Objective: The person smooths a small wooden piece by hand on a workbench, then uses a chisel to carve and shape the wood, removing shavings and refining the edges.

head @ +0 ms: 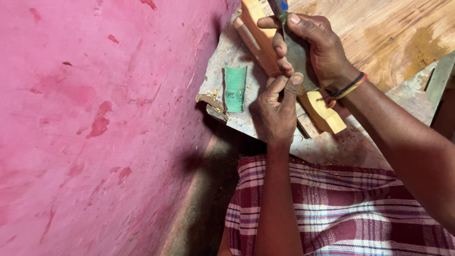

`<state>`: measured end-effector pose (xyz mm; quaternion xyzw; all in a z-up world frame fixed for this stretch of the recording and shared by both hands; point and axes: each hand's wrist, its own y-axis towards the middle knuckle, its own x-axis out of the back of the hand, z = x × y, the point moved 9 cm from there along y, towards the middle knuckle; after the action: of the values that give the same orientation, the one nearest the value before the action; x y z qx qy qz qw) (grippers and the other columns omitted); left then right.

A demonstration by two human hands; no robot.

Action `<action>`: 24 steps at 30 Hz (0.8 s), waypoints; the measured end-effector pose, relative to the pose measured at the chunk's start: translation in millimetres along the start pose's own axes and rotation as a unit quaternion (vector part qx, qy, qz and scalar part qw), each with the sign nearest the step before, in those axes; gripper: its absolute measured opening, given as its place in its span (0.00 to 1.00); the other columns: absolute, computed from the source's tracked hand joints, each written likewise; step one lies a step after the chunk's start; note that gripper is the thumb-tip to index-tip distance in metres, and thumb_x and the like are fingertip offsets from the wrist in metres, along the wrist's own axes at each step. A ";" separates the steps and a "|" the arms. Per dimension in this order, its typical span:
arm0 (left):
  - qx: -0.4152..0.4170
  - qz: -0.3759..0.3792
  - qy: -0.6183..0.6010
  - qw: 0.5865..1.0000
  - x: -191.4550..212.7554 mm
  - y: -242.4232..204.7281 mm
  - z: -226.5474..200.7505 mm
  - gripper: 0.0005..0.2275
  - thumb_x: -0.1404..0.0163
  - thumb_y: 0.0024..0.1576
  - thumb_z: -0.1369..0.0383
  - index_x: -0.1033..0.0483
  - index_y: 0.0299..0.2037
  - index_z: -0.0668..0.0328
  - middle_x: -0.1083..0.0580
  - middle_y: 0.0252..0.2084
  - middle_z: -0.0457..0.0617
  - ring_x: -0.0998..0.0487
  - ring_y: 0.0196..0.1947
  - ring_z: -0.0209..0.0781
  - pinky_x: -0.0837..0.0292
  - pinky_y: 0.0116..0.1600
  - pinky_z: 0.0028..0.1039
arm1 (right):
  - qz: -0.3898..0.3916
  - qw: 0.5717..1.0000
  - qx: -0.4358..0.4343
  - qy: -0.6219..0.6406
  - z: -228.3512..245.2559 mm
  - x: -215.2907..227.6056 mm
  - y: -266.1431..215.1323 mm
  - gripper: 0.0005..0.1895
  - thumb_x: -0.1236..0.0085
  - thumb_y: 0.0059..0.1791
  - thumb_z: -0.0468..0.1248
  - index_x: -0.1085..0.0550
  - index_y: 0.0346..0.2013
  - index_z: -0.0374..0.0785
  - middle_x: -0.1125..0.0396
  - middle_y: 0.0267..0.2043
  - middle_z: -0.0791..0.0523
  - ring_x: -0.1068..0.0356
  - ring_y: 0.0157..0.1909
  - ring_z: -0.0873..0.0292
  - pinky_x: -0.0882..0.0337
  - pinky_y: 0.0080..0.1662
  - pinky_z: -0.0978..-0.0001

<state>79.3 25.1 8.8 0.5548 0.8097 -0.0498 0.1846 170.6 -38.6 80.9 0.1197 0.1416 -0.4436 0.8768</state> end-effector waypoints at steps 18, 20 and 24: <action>-0.022 -0.033 0.036 0.999 5.0 -5.8 -3.0 0.12 0.45 0.66 0.66 0.23 0.43 0.74 0.25 0.46 0.48 0.28 0.46 0.34 0.31 0.52 0.26 | -0.008 0.992 0.037 -0.122 4.7 -9.0 -4.0 0.23 0.58 0.64 0.49 0.27 0.48 0.29 0.36 0.31 0.58 0.38 0.25 0.67 0.33 0.29 0.77; -0.009 -0.041 0.063 0.997 9.9 -7.4 0.5 0.12 0.44 0.66 0.67 0.22 0.44 0.75 0.25 0.43 0.50 0.29 0.43 0.36 0.32 0.50 0.27 | 0.004 0.991 0.053 -0.125 0.9 -11.9 -5.5 0.23 0.58 0.64 0.49 0.27 0.47 0.30 0.36 0.31 0.58 0.37 0.25 0.67 0.33 0.29 0.77; -0.019 -0.042 0.101 0.994 11.9 -4.7 -5.6 0.12 0.45 0.64 0.67 0.21 0.47 0.73 0.24 0.42 0.49 0.27 0.42 0.36 0.31 0.49 0.27 | 0.041 0.991 0.078 -0.100 3.9 -21.6 -4.1 0.22 0.59 0.66 0.48 0.29 0.47 0.30 0.36 0.31 0.58 0.37 0.27 0.67 0.31 0.33 0.75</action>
<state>69.9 35.4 9.3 0.5187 0.8477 0.0136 0.1102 155.6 -26.3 91.9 0.1481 0.0132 -0.4271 0.8919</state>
